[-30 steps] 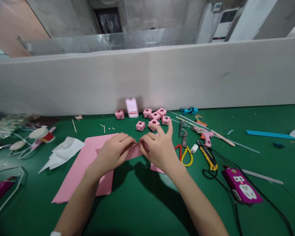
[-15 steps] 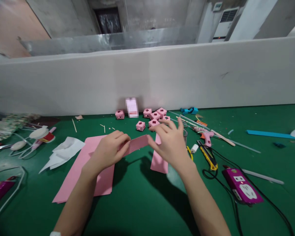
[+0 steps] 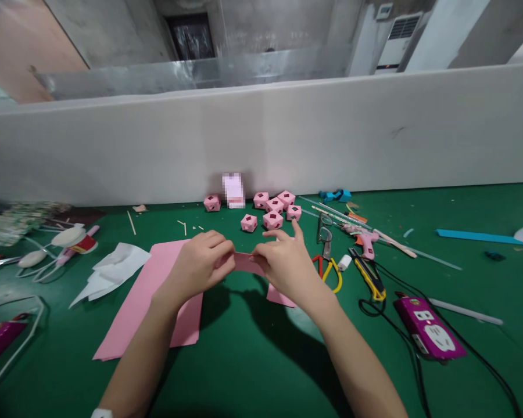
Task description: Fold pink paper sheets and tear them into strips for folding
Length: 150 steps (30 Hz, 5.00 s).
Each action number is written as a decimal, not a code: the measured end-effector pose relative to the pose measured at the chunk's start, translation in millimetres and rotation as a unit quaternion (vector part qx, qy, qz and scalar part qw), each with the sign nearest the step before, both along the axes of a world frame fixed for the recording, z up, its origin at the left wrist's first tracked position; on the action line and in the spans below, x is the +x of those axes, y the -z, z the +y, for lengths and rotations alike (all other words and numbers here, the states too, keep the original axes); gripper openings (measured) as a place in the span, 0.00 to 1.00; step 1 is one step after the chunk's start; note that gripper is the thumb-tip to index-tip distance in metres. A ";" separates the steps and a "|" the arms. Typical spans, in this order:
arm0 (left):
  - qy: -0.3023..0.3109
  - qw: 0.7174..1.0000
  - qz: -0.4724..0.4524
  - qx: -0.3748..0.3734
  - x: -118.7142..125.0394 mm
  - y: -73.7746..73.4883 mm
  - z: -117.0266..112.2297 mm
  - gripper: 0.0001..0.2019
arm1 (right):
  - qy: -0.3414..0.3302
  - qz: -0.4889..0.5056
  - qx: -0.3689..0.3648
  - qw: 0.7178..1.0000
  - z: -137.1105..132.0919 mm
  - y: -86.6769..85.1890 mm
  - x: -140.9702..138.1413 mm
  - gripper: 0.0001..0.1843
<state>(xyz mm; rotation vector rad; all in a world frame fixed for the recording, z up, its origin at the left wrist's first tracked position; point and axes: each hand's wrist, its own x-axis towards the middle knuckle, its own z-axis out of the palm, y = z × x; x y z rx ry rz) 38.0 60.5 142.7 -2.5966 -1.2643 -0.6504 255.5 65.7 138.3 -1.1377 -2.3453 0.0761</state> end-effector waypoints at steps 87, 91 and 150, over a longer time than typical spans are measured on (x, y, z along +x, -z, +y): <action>0.045 0.876 -0.469 -0.104 -14.5 -28.6 -29.9 0.04 | -0.049 0.422 -0.129 0.896 -21.2 -11.1 -17.8 0.04; 0.037 0.912 -0.377 -0.158 -13.9 -29.3 -28.6 0.06 | -0.018 0.443 -0.125 0.887 -18.2 -10.6 -15.4 0.05; -0.066 0.997 -0.035 0.032 -18.3 4.5 16.0 0.12 | -0.002 0.075 0.161 0.984 4.3 -3.3 5.9 0.08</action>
